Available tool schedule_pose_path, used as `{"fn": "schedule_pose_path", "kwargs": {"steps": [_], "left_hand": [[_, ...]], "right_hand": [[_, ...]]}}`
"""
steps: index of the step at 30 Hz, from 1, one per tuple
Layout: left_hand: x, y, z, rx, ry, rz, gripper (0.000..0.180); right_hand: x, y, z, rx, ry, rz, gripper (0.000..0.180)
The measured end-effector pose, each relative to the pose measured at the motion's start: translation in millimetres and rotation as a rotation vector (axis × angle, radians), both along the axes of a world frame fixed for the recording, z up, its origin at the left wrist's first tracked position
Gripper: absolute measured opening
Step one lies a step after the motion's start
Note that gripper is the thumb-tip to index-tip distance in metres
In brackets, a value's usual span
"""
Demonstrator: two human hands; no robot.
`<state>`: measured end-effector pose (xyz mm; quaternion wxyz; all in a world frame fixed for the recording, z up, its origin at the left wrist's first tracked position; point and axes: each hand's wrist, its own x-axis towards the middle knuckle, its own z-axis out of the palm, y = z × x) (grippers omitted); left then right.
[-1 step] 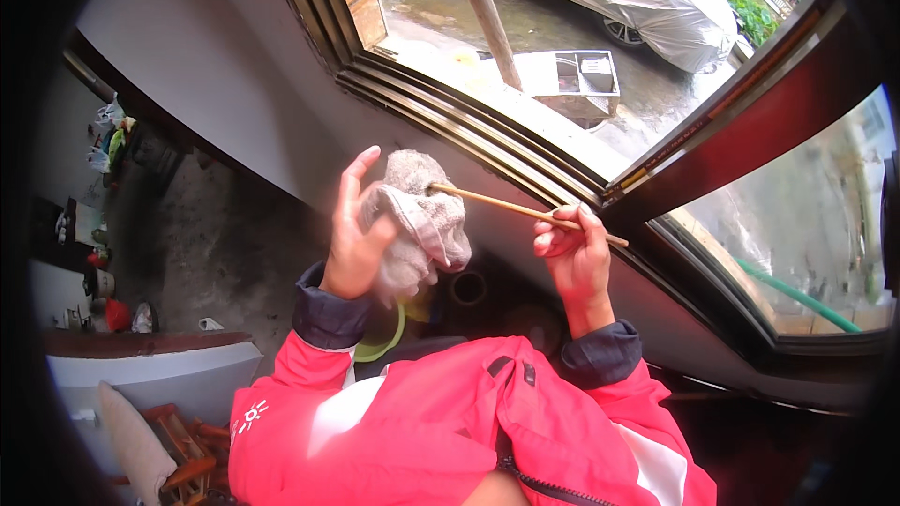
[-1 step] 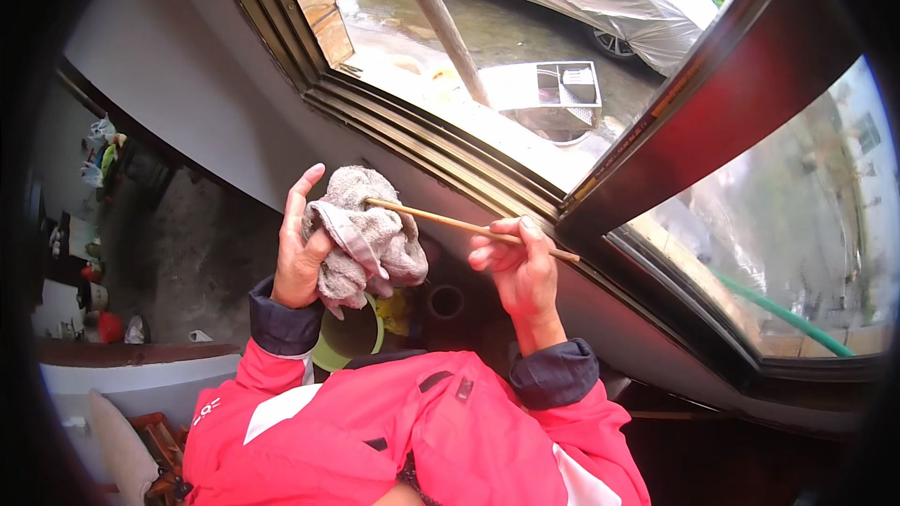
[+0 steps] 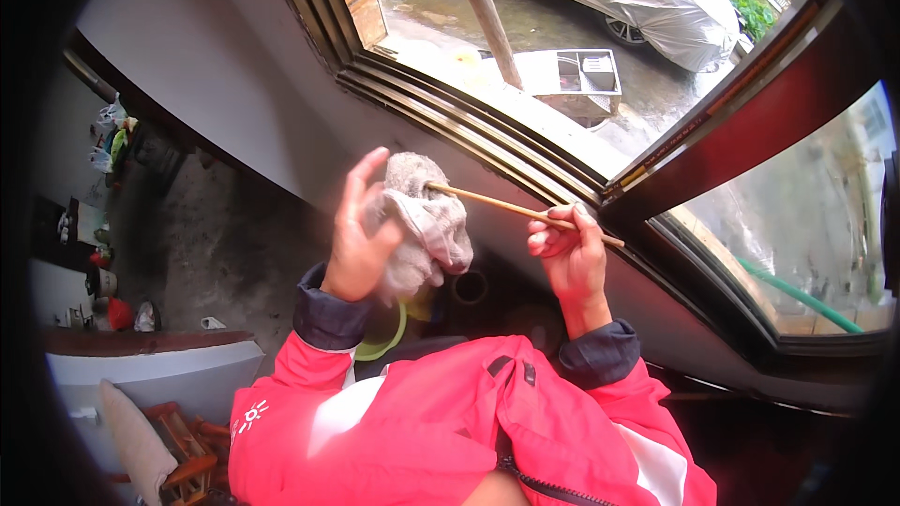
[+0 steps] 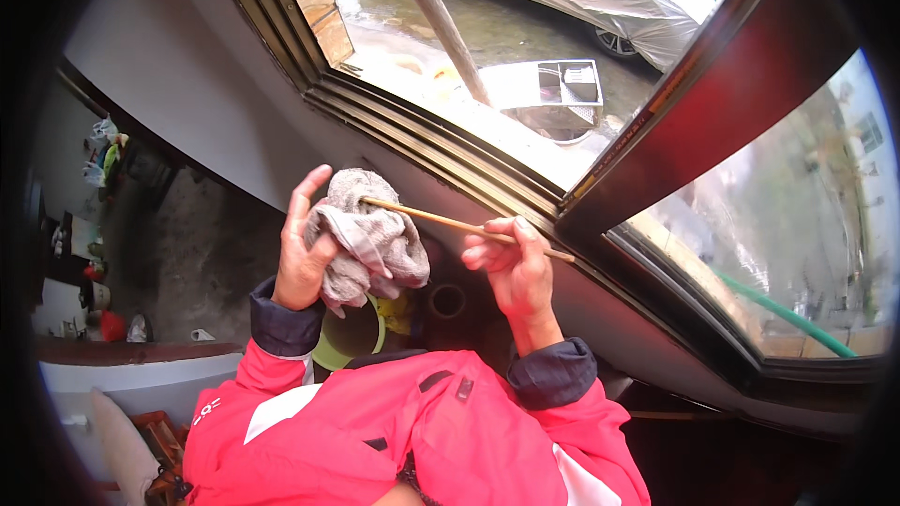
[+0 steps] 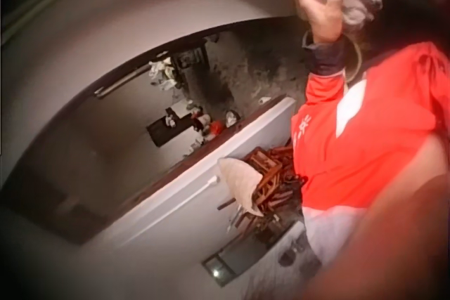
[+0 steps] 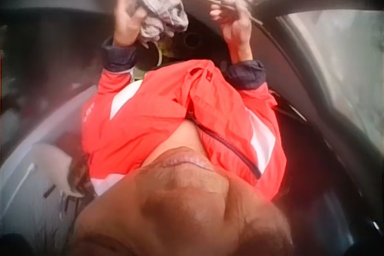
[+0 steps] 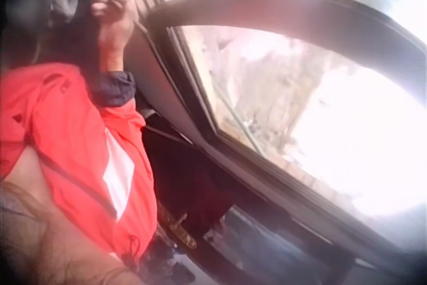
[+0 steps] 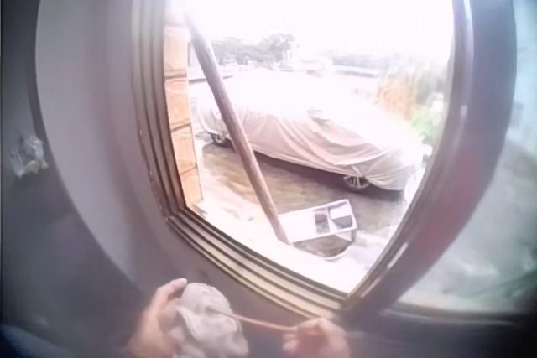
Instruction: The person cleans the interior window frame using a cloth and a thin wooden stick. They repeatedly wipe the frame and use the stick to scrape or reach into crevices, alternating between wiping and scraping motions throughout the clip.
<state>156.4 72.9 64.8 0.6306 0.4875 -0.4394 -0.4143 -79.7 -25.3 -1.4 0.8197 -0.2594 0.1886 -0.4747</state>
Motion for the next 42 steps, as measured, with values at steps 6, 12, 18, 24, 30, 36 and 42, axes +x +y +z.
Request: {"fn": "schedule_pose_path", "kwargs": {"steps": [6,12,18,24,30,36,42], "left_hand": [[-14.4,5.8,9.2,0.049,-0.342,0.043,0.057],[-11.2,13.9,23.9,0.058,-0.550,0.052,0.057],[-31.2,19.9,63.1,-0.109,-0.900,0.067,0.061],[-32.9,32.8,86.7,-0.155,-1.243,0.045,0.055],[-47.2,47.3,108.8,-0.078,-1.481,0.124,0.058],[-38.8,51.4,109.4,-0.332,-1.274,0.116,0.043],[-27.4,36.9,49.0,-0.244,-0.091,-0.014,0.063]], "right_hand": [[-5.9,10.4,-10.4,-0.014,-0.011,0.030,0.036],[-15.6,22.5,-20.2,-0.010,-0.029,0.029,0.036],[-13.7,27.8,-22.9,0.184,-0.268,0.078,0.035],[-8.9,34.6,-18.5,0.161,-0.309,0.118,0.036],[-2.1,42.0,-9.9,0.362,-0.439,0.177,0.033],[-1.2,42.7,-0.9,0.349,-0.491,0.215,0.030],[10.9,40.5,28.5,0.256,-0.614,0.316,0.030]]}}
